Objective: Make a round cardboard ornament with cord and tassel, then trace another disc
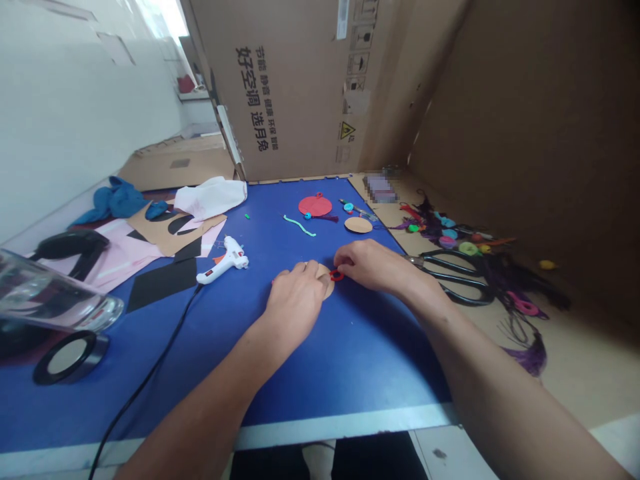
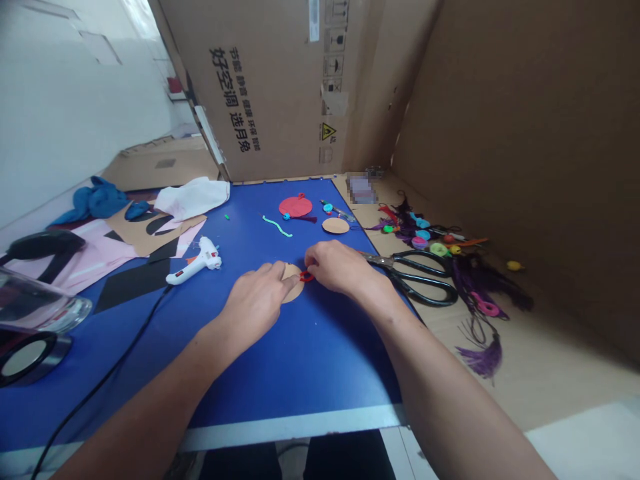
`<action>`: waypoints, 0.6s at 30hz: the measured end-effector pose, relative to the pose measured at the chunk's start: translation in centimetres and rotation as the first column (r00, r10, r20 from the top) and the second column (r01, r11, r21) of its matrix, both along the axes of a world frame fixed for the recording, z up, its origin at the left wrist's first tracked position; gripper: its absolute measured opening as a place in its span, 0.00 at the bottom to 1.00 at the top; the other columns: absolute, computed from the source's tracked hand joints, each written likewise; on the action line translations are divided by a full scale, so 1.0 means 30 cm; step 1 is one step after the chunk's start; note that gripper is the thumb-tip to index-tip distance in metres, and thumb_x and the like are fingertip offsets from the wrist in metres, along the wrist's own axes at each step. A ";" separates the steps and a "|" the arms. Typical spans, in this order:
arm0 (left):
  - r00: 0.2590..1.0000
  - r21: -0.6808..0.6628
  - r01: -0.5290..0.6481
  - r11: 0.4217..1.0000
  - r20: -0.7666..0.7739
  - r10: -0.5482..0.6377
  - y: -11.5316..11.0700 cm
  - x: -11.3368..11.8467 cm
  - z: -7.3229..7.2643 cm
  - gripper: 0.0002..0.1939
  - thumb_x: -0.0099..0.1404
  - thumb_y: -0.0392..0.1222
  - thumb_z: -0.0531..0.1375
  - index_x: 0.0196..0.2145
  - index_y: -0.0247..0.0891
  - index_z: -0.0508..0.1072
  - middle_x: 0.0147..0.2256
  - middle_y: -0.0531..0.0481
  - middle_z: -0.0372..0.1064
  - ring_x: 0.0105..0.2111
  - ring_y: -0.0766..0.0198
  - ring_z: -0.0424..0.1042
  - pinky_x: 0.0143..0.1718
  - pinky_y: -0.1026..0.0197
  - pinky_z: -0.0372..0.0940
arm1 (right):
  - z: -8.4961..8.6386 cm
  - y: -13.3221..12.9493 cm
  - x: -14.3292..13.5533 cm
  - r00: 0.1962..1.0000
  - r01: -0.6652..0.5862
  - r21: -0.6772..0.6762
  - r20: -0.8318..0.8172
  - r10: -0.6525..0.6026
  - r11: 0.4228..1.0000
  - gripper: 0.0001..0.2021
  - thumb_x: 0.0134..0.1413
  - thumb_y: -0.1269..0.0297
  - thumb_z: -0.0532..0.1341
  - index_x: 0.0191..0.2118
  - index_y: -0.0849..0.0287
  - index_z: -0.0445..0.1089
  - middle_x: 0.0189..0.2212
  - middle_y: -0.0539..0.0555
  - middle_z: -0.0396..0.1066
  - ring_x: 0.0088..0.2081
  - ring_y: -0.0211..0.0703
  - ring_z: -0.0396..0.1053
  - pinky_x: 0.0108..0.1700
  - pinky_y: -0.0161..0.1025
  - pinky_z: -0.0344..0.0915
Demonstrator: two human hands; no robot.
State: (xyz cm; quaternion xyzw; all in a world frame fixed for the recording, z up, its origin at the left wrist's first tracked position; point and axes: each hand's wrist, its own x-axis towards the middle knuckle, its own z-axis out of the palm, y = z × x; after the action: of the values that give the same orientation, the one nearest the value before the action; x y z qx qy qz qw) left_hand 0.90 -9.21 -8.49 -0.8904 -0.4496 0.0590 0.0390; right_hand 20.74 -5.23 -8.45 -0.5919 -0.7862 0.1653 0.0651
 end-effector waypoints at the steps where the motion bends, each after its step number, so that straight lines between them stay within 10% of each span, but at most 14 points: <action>1: 1.000 -0.002 -0.003 1.000 0.006 0.003 0.000 0.000 0.000 0.18 0.76 0.30 0.52 0.54 0.41 0.78 0.48 0.41 0.72 0.48 0.52 0.73 0.39 0.55 0.67 | -0.001 0.001 0.000 1.000 -0.003 0.001 0.001 0.003 1.000 0.10 0.63 0.71 0.61 0.40 0.53 0.81 0.38 0.53 0.82 0.37 0.43 0.75 0.36 0.36 0.59; 18: 0.975 0.075 -0.100 0.992 0.205 0.083 0.030 -0.042 0.023 0.23 0.72 0.27 0.52 0.57 0.41 0.76 0.49 0.43 0.76 0.47 0.52 0.77 0.41 0.55 0.69 | 0.004 -0.003 -0.002 1.000 0.020 -0.001 -0.017 -0.020 1.000 0.10 0.63 0.69 0.61 0.40 0.52 0.81 0.37 0.53 0.81 0.36 0.43 0.74 0.35 0.37 0.58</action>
State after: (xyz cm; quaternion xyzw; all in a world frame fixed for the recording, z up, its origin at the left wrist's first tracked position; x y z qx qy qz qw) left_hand -0.35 -8.32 -7.79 -0.8677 -0.4939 -0.0487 0.0283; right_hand 20.68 -5.32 -8.33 -0.5984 -0.7795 0.1701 0.0731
